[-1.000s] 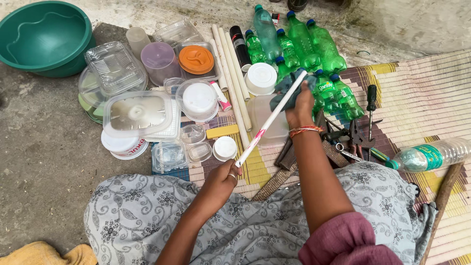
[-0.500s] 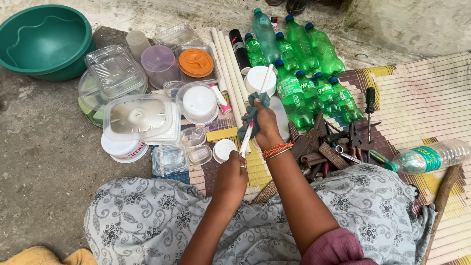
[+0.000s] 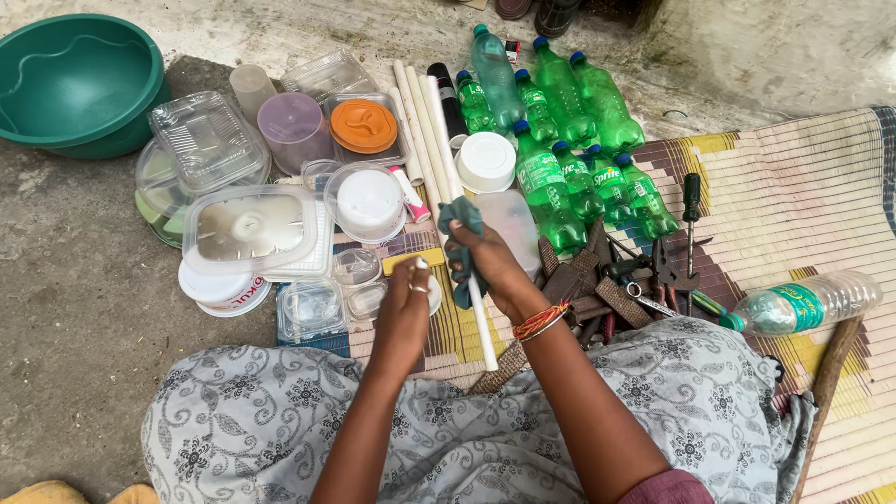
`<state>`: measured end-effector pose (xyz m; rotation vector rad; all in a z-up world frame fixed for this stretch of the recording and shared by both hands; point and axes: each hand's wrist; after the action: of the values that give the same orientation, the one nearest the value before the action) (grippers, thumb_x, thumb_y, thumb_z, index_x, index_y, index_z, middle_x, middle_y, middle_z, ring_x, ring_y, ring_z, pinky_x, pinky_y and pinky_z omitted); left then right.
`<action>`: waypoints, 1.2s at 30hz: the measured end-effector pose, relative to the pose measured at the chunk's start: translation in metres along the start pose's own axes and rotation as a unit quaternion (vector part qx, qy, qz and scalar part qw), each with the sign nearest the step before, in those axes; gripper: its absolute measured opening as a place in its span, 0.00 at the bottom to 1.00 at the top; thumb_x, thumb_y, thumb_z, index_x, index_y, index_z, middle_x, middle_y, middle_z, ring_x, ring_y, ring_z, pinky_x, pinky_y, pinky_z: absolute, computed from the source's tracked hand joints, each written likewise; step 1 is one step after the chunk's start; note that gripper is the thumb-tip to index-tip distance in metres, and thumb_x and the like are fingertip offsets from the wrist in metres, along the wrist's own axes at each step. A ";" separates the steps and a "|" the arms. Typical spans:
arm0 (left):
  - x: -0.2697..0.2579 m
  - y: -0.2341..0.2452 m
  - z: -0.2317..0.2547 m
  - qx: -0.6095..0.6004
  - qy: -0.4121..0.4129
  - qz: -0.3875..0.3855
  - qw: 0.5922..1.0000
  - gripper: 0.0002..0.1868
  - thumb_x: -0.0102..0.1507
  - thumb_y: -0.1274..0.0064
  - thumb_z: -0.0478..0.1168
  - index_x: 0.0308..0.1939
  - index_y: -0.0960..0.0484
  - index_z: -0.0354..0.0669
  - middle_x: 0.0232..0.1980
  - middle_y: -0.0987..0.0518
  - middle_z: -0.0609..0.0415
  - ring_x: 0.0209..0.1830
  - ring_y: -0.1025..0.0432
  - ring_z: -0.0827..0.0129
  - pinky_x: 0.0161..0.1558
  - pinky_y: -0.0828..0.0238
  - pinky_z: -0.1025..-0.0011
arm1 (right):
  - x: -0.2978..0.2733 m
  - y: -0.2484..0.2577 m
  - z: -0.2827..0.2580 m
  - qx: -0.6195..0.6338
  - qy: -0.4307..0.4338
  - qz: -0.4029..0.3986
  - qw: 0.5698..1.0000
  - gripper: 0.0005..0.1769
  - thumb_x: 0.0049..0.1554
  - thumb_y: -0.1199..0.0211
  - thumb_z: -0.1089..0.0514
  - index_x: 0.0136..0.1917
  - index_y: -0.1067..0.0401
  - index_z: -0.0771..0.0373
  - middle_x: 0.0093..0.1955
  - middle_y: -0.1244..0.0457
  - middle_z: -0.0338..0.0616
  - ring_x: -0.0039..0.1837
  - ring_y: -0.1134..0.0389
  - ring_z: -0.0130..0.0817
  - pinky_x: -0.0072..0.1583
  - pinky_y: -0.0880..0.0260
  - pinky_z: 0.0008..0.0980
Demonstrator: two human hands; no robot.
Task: The person sits on a mat and wipes several plastic bottles and a white tube with a cloth. They handle green Sprite bottles, a clear water bottle, and a clear bottle with a red label, wiping each one individually and placing them back on the mat.
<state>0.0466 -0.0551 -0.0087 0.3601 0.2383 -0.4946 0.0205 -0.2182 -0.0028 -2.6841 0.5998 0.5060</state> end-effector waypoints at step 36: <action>0.129 -0.031 0.027 -0.298 -0.066 0.007 0.952 0.11 0.68 0.57 0.36 0.43 0.21 0.32 0.38 0.13 0.43 0.38 0.16 0.69 0.45 0.25 0.75 | -0.048 -0.006 0.045 -0.189 0.050 -0.060 0.979 0.13 0.67 0.45 0.50 0.52 0.31 0.63 0.35 0.39 0.31 0.37 0.41 0.19 0.40 0.37 0.23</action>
<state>0.1447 -0.1445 -0.0323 -0.2600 0.2435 -0.4072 -0.0288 -0.1786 -0.0209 -3.0983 0.3964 0.4965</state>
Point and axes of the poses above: each hand's wrist, its own x-axis towards the middle knuckle, its own y-axis out of the back of the hand, z = x × y
